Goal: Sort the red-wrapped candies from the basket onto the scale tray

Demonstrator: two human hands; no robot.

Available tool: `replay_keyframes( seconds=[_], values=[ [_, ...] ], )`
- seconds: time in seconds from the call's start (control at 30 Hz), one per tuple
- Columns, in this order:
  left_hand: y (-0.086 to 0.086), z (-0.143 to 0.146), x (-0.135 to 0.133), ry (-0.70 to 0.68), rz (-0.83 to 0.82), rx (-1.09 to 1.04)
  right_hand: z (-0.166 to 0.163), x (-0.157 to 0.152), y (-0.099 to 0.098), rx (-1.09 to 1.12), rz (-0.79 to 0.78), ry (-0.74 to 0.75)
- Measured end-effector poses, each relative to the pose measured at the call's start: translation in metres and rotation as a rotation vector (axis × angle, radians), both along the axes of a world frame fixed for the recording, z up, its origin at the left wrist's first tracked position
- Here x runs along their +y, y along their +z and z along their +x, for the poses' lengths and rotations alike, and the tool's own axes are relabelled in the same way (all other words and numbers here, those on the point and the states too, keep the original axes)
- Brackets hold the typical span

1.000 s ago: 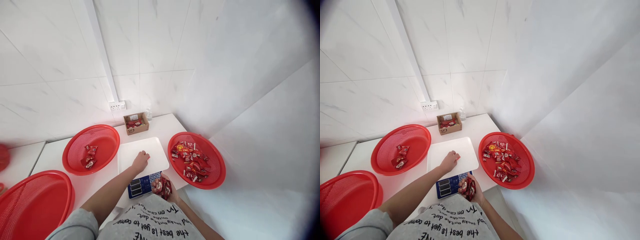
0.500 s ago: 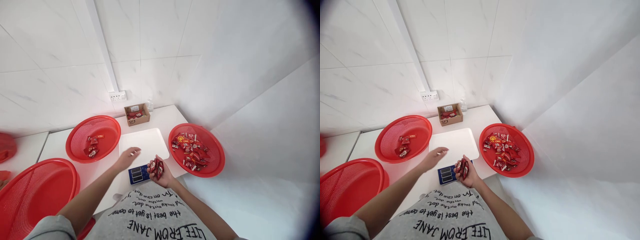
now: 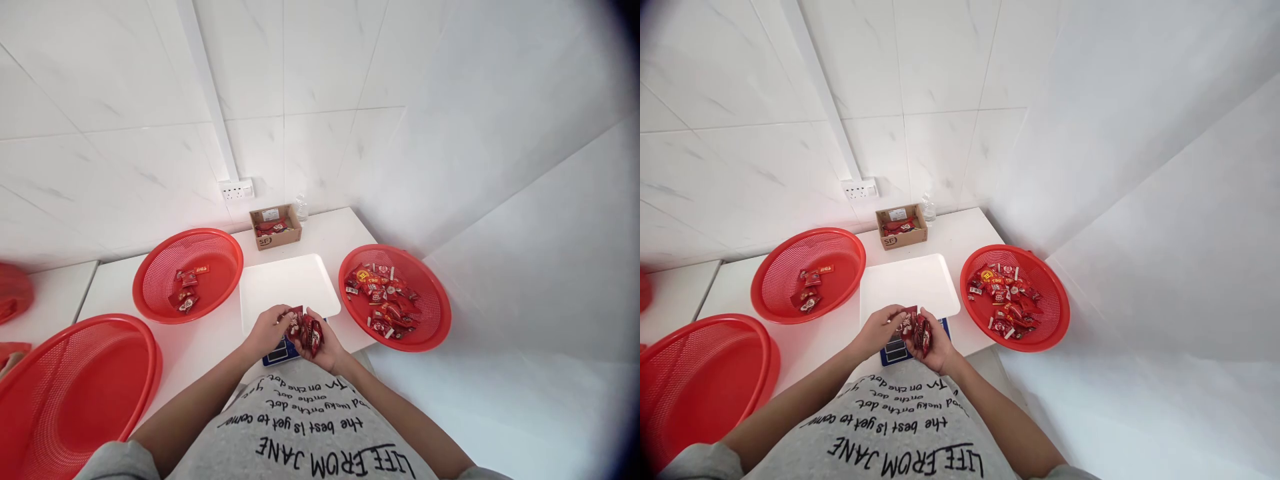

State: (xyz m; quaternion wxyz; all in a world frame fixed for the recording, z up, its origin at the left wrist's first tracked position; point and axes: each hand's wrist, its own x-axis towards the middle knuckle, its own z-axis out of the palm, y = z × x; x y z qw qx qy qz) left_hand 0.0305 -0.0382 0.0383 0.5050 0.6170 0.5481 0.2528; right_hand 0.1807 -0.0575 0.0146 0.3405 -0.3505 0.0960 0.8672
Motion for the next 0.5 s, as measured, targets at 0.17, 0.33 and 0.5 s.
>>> replay_keyframes(
  seconds=[0.17,0.33,0.5],
  values=[
    [0.005,-0.004,0.011,0.162,-0.203,-0.255,0.003,-0.003,-0.008,0.052,-0.011,-0.018],
    [-0.005,-0.010,0.036,0.272,-0.245,-0.287,0.006,-0.005,-0.017,0.051,-0.010,-0.047],
    [-0.015,-0.004,0.021,0.350,-0.146,-0.150,0.002,-0.006,-0.017,-0.138,-0.011,-0.044]
  ],
)
